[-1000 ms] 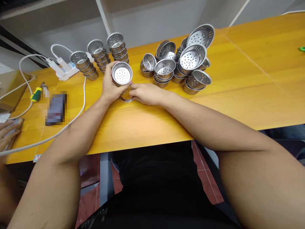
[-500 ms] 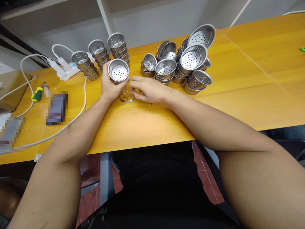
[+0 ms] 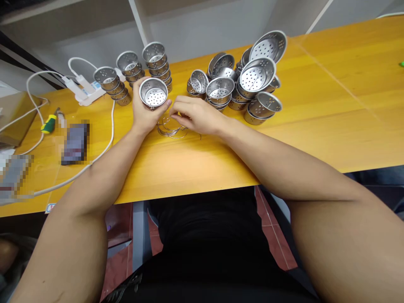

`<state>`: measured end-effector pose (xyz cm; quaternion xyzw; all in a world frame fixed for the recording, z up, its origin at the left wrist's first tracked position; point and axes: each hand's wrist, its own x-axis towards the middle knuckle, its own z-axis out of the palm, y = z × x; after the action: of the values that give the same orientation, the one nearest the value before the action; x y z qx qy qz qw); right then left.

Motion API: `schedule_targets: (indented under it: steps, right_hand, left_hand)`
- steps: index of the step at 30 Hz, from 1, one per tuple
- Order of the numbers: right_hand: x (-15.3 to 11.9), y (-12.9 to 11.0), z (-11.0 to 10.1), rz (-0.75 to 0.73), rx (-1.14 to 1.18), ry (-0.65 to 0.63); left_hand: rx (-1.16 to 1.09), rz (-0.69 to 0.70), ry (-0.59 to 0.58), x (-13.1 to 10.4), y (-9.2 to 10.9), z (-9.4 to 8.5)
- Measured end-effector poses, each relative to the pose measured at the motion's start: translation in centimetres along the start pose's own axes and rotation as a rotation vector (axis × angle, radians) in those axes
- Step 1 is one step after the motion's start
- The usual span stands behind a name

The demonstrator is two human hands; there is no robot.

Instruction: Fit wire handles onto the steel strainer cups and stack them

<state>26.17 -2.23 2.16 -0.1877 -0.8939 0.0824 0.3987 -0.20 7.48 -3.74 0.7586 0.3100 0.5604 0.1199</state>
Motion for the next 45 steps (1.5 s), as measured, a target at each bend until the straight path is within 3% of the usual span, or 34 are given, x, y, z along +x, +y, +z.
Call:
schedule_targets:
  steps: [4,9,13,18,23,28,32,35,38,41,45]
  right_hand:
    - [-0.3,0.6,0.0,0.179,-0.040,0.067]
    - [-0.7,1.7,-0.3,0.339,-0.122,0.134]
    - [-0.5,2.0,-0.8,0.344,-0.206,0.170]
    - [-0.2,1.4,-1.4,0.394,-0.122,0.209]
    - [0.1,0.4,-1.5,0.392,-0.196,0.245]
    - [0.5,0.1,-1.5,0.252,-0.235,0.127]
    - [0.5,0.6,-1.5,0.271,-0.175,0.063]
    - [0.3,1.0,-1.7,0.293,-0.147,0.063]
    - [0.2,1.2,-2.2,0.339,-0.190,0.117]
    - [0.1,1.1,-2.5,0.399,-0.201,0.194]
    - [0.0,0.8,-2.4,0.458,-0.153,0.264]
  left_hand:
    - [0.014,0.008,0.070,0.1,-0.7,0.1]
    - [-0.006,-0.013,-0.011,-0.1,0.2,-0.1]
    - [-0.047,-0.019,-0.161,-0.5,2.5,-0.2]
    - [-0.139,-0.008,-0.333,-1.1,4.9,0.6]
    - [-0.103,0.004,-0.357,-1.3,5.7,1.3]
    - [0.018,0.123,-0.391,-0.8,5.7,0.4]
    - [0.023,0.172,-0.438,-0.8,5.8,0.2]
    - [0.016,0.186,-0.404,-0.9,5.9,0.4]
    - [0.033,0.137,-0.266,-0.8,5.6,0.6]
    - [0.004,0.038,-0.125,-0.7,4.7,0.9]
    - [-0.029,-0.015,-0.066,-0.5,3.1,1.2]
